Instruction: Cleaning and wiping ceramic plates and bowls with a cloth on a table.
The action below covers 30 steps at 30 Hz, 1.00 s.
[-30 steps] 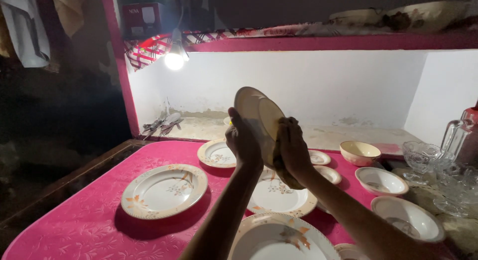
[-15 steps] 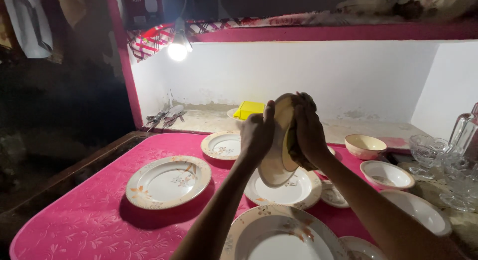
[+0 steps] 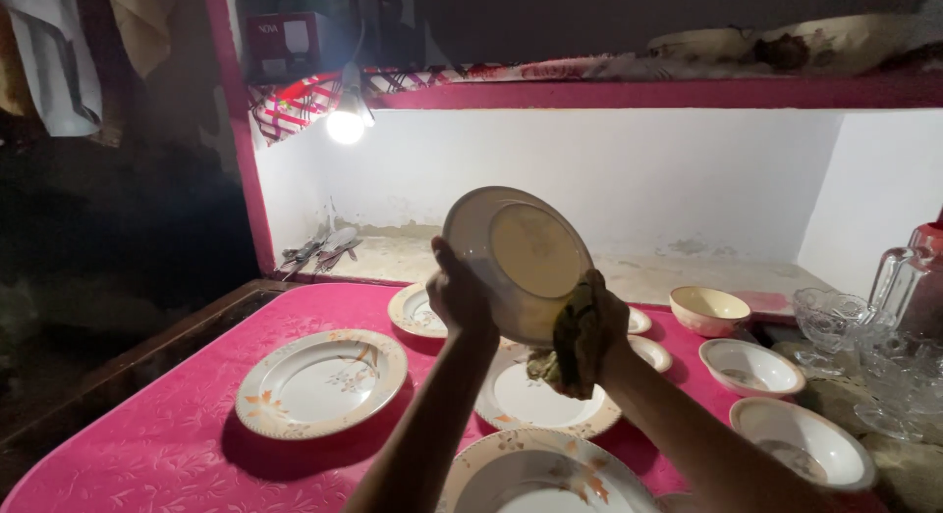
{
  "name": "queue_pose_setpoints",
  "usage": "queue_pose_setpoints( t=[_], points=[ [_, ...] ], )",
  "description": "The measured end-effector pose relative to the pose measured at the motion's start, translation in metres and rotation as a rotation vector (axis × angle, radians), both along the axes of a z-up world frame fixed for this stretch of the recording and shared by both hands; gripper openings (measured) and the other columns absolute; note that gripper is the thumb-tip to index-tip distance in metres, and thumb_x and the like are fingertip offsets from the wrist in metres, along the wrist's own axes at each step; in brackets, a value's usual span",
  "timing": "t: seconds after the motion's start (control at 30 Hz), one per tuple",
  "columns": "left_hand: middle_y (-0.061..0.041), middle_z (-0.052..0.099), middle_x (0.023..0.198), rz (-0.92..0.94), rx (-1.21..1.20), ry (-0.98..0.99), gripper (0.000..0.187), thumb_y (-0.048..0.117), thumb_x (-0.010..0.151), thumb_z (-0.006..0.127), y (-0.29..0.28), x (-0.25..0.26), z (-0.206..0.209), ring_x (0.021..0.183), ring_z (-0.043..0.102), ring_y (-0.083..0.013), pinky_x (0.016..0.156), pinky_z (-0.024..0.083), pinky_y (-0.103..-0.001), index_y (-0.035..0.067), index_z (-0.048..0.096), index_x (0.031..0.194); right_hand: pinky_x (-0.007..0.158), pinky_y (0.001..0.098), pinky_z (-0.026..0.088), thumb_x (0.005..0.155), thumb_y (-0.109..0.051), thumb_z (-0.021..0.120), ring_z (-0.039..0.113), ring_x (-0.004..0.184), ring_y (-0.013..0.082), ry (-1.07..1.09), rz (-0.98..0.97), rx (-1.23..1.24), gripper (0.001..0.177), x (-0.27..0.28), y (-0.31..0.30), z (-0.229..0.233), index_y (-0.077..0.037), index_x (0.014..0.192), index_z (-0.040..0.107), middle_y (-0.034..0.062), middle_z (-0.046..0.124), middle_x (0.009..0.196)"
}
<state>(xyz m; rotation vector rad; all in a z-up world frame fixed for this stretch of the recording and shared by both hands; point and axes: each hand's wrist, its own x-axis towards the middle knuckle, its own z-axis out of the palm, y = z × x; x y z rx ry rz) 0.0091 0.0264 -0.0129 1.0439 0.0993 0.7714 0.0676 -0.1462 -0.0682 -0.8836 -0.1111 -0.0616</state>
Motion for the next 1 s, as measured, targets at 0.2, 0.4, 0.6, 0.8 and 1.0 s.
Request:
queue_pose_setpoints(
  t=[0.2, 0.4, 0.6, 0.8, 1.0],
  points=[
    [-0.009, 0.061, 0.076, 0.029, -0.189, -0.075, 0.076, 0.066, 0.102, 0.038, -0.015, 0.0, -0.018, 0.071, 0.056, -0.0202, 0.067, 0.05, -0.039, -0.001, 0.065, 0.08, 0.049, 0.0382, 0.047, 0.1, -0.044, 0.057, 0.056, 0.053, 0.0221, -0.217, 0.068, 0.168, 0.035, 0.036, -0.007, -0.02, -0.013, 0.083, 0.06, 0.0033, 0.056, 0.063],
    [-0.025, 0.063, 0.128, -0.286, 0.153, 0.319, 0.08, 0.067, 0.097, 0.039, 0.013, -0.03, 0.019, 0.114, 0.068, -0.0358, 0.089, 0.059, -0.052, -0.002, 0.049, 0.137, 0.065, 0.0418, 0.051, 0.113, -0.035, 0.056, 0.063, 0.068, 0.0295, -0.638, -0.908, -0.852, 0.039, -0.041, -0.025, 0.07, 0.0, 0.099, 0.064, 0.0149, 0.067, 0.077],
    [-0.031, 0.013, 0.166, 0.197, 1.087, -0.664, 0.148, 0.038, 0.056, 0.093, 0.043, 0.009, -0.038, 0.153, 0.019, -0.0433, 0.118, 0.036, -0.057, 0.0, -0.004, 0.162, 0.065, 0.0426, 0.056, 0.101, -0.013, 0.056, 0.071, 0.077, 0.034, -1.215, -0.737, -1.076, 0.017, -0.123, 0.019, 0.107, -0.003, 0.113, 0.063, 0.0161, 0.072, 0.093],
    [-0.026, 0.053, 0.131, -0.485, 0.257, -0.183, 0.098, 0.027, 0.072, 0.075, 0.039, 0.017, -0.001, 0.113, 0.058, -0.04, 0.103, 0.047, -0.058, -0.005, 0.021, 0.147, 0.06, 0.0418, 0.055, 0.091, -0.013, 0.066, 0.071, 0.072, 0.0255, -1.425, -0.725, -1.448, 0.008, -0.111, 0.024, 0.077, -0.01, 0.097, 0.061, 0.0078, 0.068, 0.08],
    [-0.03, 0.064, 0.113, -0.602, -0.081, 0.113, 0.048, 0.02, 0.093, 0.041, 0.055, -0.002, -0.003, 0.096, 0.074, -0.0418, 0.09, 0.058, -0.057, -0.013, 0.043, 0.128, 0.053, 0.0374, 0.055, 0.08, -0.013, 0.069, 0.068, 0.073, 0.0223, -1.714, -0.757, -1.53, 0.027, -0.099, 0.017, 0.065, -0.012, 0.107, 0.067, 0.0032, 0.066, 0.077]
  ],
)
